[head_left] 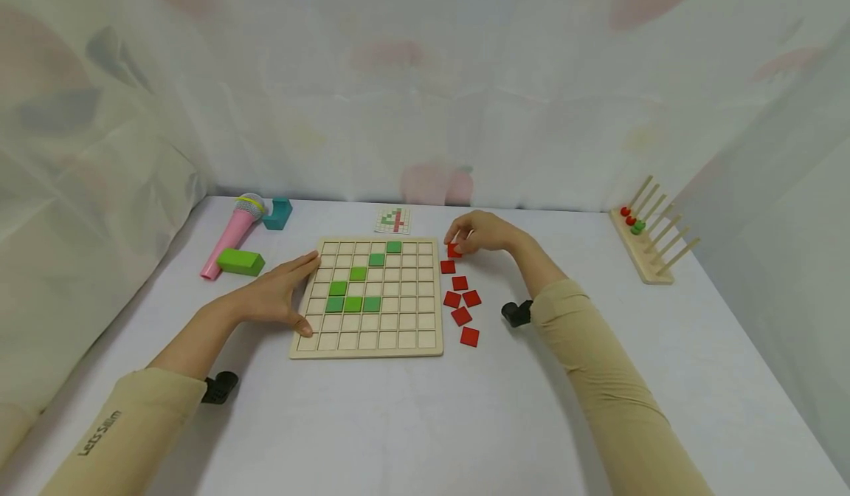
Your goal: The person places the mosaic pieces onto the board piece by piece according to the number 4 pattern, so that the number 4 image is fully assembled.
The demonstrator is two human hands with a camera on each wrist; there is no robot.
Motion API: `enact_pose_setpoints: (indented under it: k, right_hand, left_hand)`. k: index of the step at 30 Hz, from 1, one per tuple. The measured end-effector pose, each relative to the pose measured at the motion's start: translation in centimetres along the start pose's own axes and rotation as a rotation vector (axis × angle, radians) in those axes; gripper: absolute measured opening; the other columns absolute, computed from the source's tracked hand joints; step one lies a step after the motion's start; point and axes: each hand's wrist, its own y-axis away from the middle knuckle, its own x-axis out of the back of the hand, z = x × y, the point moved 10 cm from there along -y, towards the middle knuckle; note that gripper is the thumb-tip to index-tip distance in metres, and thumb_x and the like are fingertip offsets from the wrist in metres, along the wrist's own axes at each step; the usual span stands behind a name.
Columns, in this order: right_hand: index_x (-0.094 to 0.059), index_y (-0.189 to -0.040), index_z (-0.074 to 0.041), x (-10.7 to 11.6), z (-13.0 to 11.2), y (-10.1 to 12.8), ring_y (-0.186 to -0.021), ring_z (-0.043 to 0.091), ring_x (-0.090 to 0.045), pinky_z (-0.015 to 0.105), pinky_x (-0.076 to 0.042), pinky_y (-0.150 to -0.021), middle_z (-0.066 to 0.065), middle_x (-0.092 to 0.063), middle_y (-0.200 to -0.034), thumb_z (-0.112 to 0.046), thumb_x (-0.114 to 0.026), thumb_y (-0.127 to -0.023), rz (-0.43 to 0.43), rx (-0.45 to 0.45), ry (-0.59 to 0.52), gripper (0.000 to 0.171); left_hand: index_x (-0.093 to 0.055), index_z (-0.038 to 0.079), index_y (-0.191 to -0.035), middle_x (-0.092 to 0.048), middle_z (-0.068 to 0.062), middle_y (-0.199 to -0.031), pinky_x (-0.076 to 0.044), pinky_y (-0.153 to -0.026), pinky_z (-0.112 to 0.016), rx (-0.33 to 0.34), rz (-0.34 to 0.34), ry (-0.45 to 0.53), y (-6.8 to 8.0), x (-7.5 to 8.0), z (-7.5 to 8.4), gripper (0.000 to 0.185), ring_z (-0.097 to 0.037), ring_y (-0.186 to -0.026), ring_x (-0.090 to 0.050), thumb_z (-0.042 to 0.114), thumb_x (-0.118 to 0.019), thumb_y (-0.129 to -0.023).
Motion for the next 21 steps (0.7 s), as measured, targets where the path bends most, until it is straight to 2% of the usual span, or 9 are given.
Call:
enact_pose_setpoints:
  k: [12,21]
  right_hand:
    - [-0.073,-0.108,-0.012,-1.5,-2.7,-1.9,-0.077,0.014,-0.059,0.024,-0.049,-0.072,0.004,-0.065,-0.090,-0.009,-0.064,-0.086,0.014,0.055,-0.045,0.025]
    - [-0.075,-0.107,-0.011,-2.6,-5.2,-3.1,-0.081,0.015,-0.057,0.024,-0.046,-0.071,0.001,-0.066,-0.085,-0.008,-0.065,-0.086,0.027,0.112,-0.035,0.024]
  left_hand:
    - [-0.017,-0.002,-0.156,-0.011,-0.021,-0.167,-0.020,-0.118,-0.067,-0.007,0.001,0.008,0.1,0.1,0.2,0.136,-0.049,-0.151,-0.015,0.055,-0.089,-0.057]
    - [-0.017,-0.003,-0.156,-0.011,-0.022,-0.166,-0.020,-0.117,-0.068,-0.009,-0.002,0.010,0.1,0.1,0.3,0.136,-0.050,-0.150,-0.015,0.057,-0.089,-0.056]
